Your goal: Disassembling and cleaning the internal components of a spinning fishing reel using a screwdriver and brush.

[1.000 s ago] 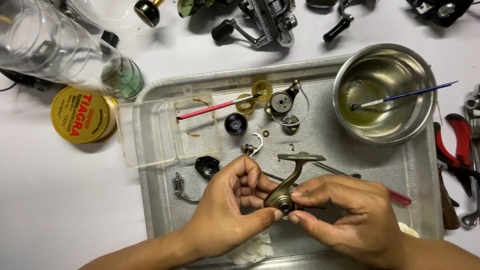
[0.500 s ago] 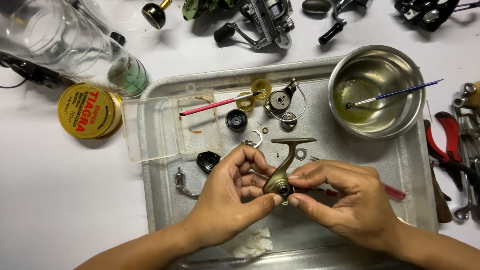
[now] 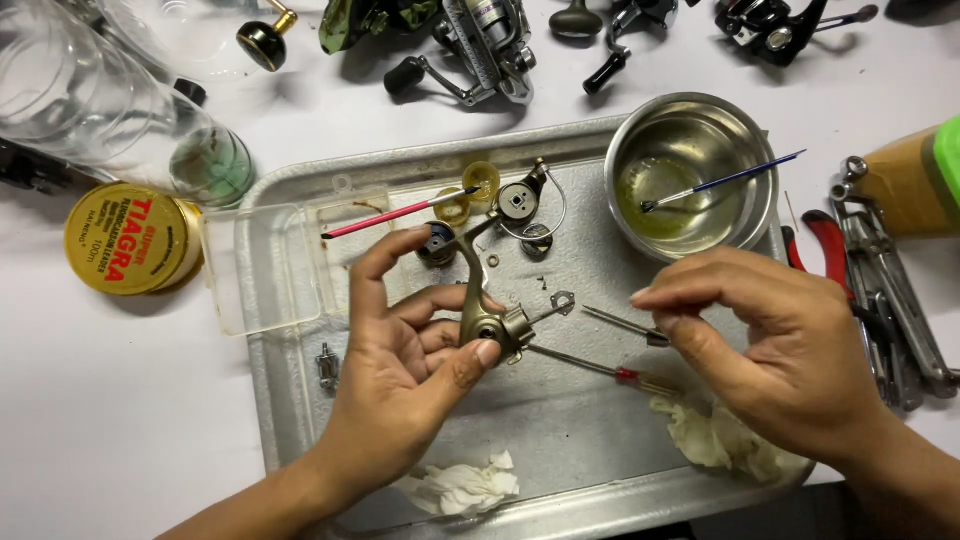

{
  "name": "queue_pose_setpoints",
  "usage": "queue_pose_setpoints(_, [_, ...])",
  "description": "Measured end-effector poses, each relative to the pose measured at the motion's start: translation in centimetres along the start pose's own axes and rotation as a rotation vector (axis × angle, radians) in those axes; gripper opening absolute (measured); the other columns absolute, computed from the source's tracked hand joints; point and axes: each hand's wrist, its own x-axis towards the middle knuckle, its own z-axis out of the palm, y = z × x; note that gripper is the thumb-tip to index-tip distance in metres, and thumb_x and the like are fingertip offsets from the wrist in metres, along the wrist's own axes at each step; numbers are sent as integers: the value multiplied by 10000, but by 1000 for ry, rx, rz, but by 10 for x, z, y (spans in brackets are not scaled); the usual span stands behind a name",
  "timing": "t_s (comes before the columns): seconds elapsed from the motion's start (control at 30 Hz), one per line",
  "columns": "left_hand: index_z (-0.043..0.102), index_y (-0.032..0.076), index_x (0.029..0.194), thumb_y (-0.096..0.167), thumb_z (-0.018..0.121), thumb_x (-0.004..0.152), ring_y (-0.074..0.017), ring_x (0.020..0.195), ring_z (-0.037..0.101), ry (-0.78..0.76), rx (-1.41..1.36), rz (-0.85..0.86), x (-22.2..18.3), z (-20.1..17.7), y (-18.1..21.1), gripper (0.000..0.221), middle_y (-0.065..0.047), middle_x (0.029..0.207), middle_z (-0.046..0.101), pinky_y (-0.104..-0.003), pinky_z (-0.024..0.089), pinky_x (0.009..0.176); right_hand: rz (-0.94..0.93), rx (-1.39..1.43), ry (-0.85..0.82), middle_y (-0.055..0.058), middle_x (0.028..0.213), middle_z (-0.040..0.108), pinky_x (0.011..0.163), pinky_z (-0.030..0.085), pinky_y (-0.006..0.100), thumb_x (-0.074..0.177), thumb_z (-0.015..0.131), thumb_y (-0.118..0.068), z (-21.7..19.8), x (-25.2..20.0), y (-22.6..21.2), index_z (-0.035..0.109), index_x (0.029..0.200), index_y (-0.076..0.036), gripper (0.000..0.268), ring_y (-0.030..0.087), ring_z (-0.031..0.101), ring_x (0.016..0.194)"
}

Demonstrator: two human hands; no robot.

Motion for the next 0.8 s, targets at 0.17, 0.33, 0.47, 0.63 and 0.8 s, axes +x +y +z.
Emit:
queue_pose_setpoints(0.17, [587,104,1210,5,690,933,-193,1058,700,-29,119,171,0,-3,-5,312,-111,1090,674,-273,635,874,-198,-246,-161,37,893,764,741,578,305,831,712,-88,12,-17,25,760,947,-114,129,182,727,782])
queue_pose_setpoints(0.33, [759,34,1038,28,744,900,-171,968,691,61,231,211,2,-4,-1,138,-89,1026,674,-238,606,843,-284,-419,-133,61,914,722,734,550,383,867,750,-156,26,-26,38,736,974,-114,116,252,687,786])
queue_pose_setpoints(0.47, [769,37,1029,20,819,820,-145,912,740,78,221,137,2,-5,-2,216,-82,1034,735,-221,635,847,-299,-503,-80,72,884,702,714,530,390,866,777,-180,28,-21,35,731,951,-97,127,259,650,773])
queue_pose_setpoints(0.63, [748,70,1008,44,826,812,-149,922,773,62,236,129,2,-5,2,213,-79,1036,782,-239,669,863,-333,-438,-160,44,846,680,678,507,387,924,724,-242,40,-19,26,710,918,-90,153,251,610,723])
queue_pose_setpoints(0.8, [747,73,1044,77,845,794,-107,856,765,109,282,33,3,-6,0,268,-48,981,789,-196,654,792,-356,-614,-138,28,807,625,594,493,410,943,717,-355,59,-19,23,679,943,-159,200,256,591,695])
